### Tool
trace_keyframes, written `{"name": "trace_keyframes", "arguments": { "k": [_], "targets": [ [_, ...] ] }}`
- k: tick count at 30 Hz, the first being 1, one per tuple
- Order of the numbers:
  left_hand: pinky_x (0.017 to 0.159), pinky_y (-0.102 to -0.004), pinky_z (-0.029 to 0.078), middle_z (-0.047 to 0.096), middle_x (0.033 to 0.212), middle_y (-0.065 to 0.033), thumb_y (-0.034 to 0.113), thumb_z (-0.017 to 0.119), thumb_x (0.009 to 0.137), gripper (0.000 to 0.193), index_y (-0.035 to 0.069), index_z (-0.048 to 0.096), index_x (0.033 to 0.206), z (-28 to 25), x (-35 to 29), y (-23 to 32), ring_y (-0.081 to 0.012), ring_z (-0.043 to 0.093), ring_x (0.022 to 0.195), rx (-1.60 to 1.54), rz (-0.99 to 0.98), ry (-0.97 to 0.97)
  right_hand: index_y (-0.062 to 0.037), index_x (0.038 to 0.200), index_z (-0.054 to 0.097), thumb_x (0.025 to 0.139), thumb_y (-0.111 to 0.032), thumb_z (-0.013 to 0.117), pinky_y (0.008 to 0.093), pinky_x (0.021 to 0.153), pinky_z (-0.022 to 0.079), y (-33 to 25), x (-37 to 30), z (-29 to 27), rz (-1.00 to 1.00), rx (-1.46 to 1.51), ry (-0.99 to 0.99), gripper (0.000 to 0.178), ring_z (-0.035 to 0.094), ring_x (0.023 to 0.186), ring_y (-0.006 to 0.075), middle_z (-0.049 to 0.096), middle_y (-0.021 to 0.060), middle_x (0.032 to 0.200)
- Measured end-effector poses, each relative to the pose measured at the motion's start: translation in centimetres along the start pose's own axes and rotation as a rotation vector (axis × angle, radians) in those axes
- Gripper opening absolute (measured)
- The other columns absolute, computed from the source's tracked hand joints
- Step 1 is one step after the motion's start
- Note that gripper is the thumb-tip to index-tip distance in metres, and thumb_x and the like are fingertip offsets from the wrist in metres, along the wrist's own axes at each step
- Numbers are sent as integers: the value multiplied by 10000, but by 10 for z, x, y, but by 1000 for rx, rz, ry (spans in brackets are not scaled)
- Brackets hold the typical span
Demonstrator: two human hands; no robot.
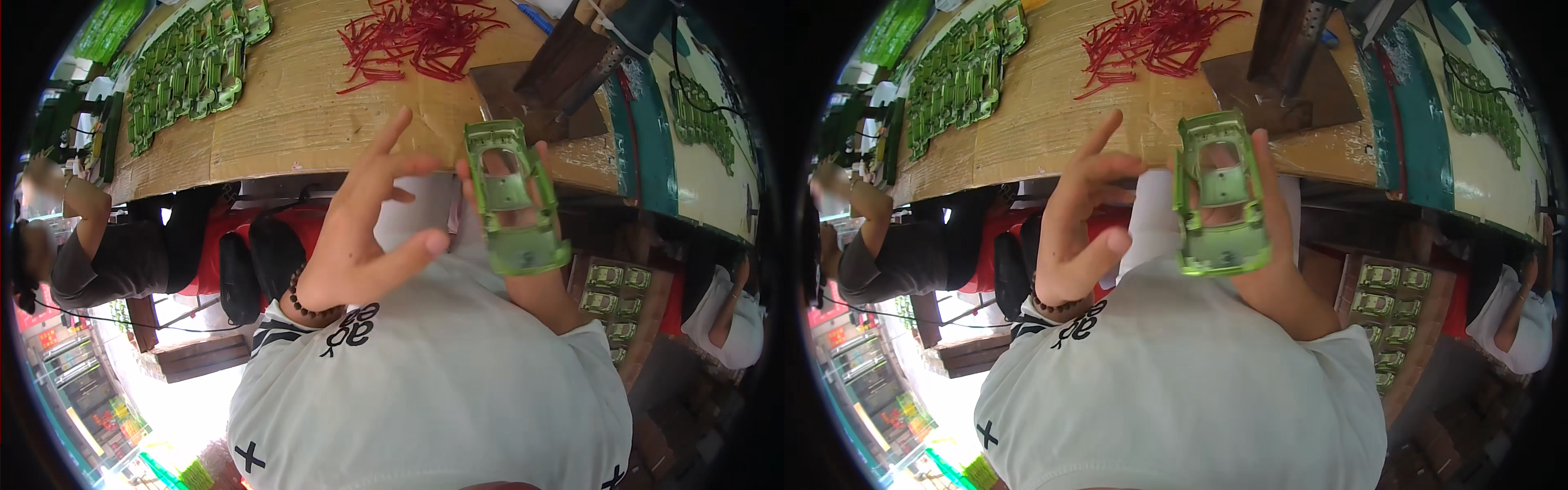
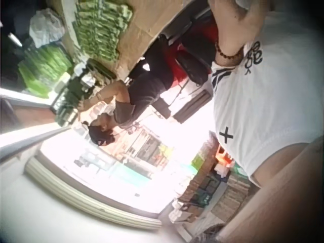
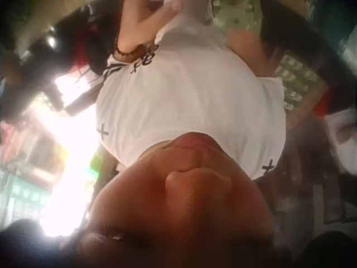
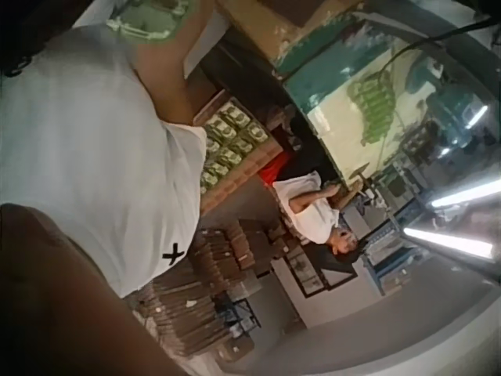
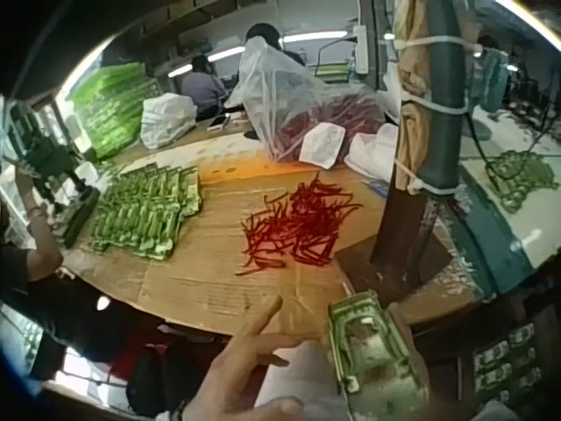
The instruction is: The person repeatedly picks up green plastic car-shaped frames and red plastic strips from a wooden table. They insert the red strips into the frames by hand, then place the assembled units into a cardboard box. The process is repetitive and involves handling multiple identical units.
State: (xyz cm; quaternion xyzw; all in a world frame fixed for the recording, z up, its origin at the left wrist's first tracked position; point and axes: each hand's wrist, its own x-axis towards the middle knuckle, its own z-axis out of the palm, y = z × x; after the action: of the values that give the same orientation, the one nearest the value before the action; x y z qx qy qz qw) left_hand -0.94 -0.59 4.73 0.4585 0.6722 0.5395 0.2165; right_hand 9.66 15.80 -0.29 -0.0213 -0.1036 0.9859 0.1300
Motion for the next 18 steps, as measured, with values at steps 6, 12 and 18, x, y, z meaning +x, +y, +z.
{"name": "trace_keyframes", "arguments": {
  "k": [6, 12, 18],
  "targets": [
    [862, -355, 441, 440, 1264, -200, 154, 637, 799, 491, -10, 414, 1205, 36, 61, -21, -248, 475, 1118, -372, -26, 139, -33, 1155, 518, 946, -286, 386, 444, 982, 415, -47, 2, -1, 80, 564, 225, 353, 390, 1179, 444, 436, 212, 1267],
    [958, -360, 376, 487, 1216, -178, 107, 605, 812, 521, -2, 348, 1252, 50, 81, -47, -225, 474, 1121, -752, 118, -19, -5, 1266, 379, 953, -355, 342, 441, 982, 415, -51, 2, -1, 241, 586, -110, 471, 381, 1188, 441, 419, 215, 1280],
    [982, -385, 337, 473, 1253, -185, 200, 611, 793, 583, -10, 338, 1264, 47, 82, -53, -248, 451, 1159, -758, 182, -87, 11, 1307, 302, 951, -394, 321, 436, 975, 423, -56, 5, -9, 254, 603, -192, 540, 380, 1187, 444, 358, 217, 1329]
  ]
}}
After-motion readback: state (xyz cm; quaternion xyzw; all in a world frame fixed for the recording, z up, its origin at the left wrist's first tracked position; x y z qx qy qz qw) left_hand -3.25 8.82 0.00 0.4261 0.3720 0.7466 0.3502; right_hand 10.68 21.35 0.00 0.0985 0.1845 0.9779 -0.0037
